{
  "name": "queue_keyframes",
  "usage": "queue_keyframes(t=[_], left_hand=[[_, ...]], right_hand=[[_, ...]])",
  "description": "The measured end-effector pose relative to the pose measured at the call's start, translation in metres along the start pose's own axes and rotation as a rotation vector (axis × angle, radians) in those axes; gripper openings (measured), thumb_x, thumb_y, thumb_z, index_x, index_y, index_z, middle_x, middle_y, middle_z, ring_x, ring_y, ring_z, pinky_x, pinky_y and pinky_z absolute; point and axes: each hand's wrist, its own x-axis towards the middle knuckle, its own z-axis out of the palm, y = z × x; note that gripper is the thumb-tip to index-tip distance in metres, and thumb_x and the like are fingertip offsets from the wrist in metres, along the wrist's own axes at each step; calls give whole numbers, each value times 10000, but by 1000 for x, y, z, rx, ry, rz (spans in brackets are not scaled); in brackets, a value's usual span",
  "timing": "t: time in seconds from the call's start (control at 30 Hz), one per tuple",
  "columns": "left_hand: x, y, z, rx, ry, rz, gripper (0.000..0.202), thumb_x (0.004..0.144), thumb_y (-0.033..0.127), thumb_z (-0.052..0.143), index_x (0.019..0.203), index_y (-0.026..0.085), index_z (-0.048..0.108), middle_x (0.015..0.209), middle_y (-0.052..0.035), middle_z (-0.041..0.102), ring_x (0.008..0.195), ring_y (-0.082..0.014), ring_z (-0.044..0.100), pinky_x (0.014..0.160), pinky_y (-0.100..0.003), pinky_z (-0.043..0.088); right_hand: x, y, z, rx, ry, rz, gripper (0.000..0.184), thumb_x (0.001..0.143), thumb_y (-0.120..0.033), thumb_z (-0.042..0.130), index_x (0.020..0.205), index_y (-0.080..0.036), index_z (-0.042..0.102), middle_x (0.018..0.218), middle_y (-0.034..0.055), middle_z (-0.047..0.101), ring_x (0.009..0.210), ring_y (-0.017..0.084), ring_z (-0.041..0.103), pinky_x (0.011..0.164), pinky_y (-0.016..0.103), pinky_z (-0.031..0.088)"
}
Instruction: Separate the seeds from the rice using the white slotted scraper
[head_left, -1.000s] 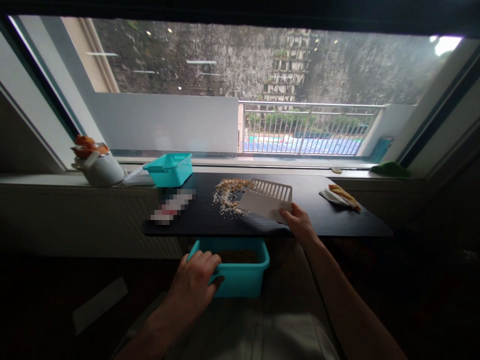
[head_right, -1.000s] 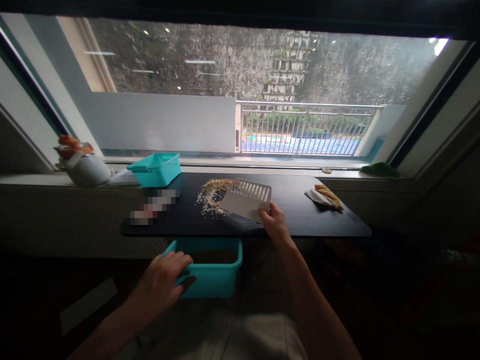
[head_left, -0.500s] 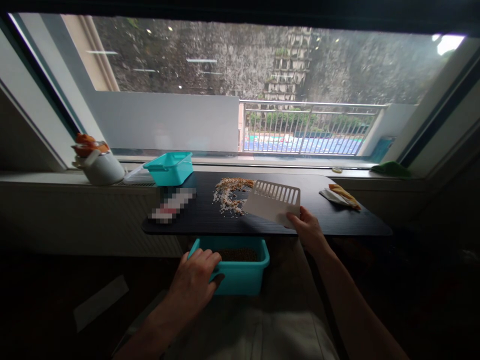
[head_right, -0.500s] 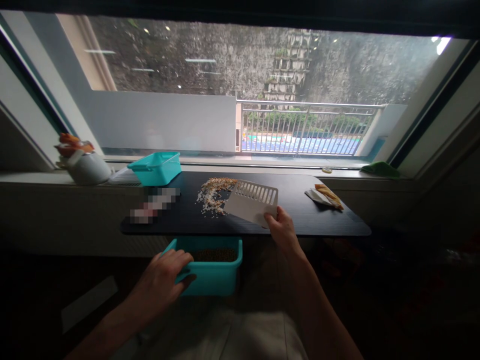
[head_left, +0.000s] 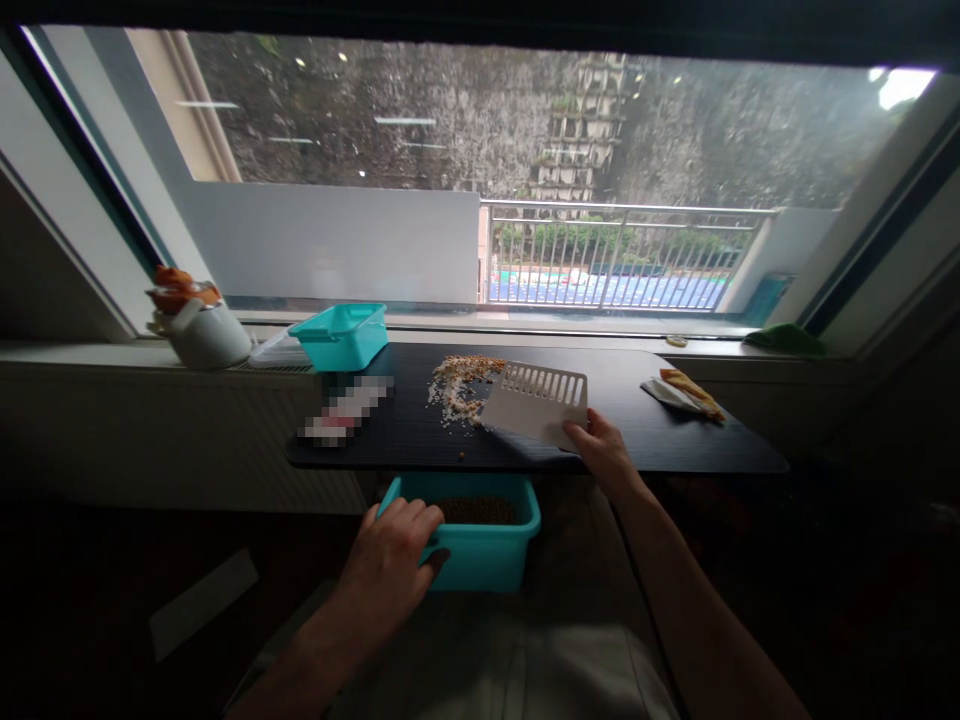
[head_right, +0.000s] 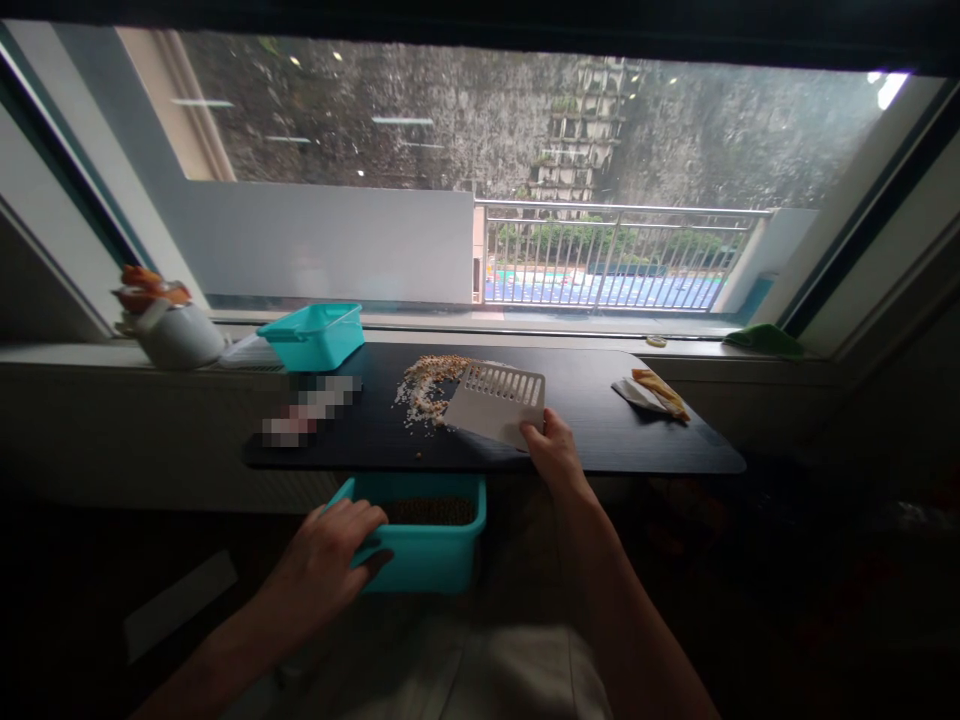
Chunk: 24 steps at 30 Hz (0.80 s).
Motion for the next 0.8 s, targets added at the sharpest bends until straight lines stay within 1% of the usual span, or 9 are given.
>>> queue_keyframes(t=[0.17, 0.27, 0.43, 0.53, 0.67, 0.8], left_hand=[[0, 1, -1, 3, -4, -4, 27, 837, 193, 592, 845, 218, 588, 920, -33, 658, 929, -256, 577, 822, -395, 396], [0, 1, -2, 4, -4, -4, 26, 836, 195, 593, 845, 218, 587, 916, -31, 655, 928, -256, 580, 816, -393, 399], [0, 0, -1, 6, -1, -1, 31, 836, 195, 587, 851, 222, 590, 908, -27, 653, 921, -249, 580, 814, -387, 399], [0, -1, 0, 7, 3, -2, 29, 833, 198, 591, 847, 222, 589, 903, -26, 652, 919, -250, 580, 810, -387, 398], [0, -1, 1, 3, 7, 4, 25, 834, 200, 596, 846, 222, 589, 904, -27, 652, 918, -255, 578, 814, -395, 397], [0, 0, 0, 5, 12, 5, 21, 840, 201, 593, 852, 218, 595, 906, -33, 655, 920, -261, 578, 818, -400, 399]], right_hand=[[3, -2, 2, 18, 2, 6, 322, 613, -336, 629, 892, -175, 617, 768, 21, 684, 667, 186, 642, 566, 295, 561], [11, -3, 8, 20, 6, 0, 309, 614, -331, 614, 887, -187, 609, 789, 23, 683, 690, 185, 645, 570, 285, 560], [22, 0, 16, 5, -8, 3, 281, 598, -313, 604, 859, -209, 606, 769, 18, 678, 689, 192, 643, 560, 292, 559], [21, -1, 14, 7, -24, 17, 279, 586, -315, 609, 843, -204, 608, 751, 17, 680, 675, 195, 644, 562, 303, 560], [16, -5, 7, 23, -27, 31, 312, 586, -324, 618, 869, -193, 616, 770, 26, 691, 687, 202, 653, 573, 310, 561], [16, -5, 6, 23, -22, 34, 301, 587, -308, 617, 864, -191, 623, 781, 33, 693, 697, 205, 655, 568, 302, 559]])
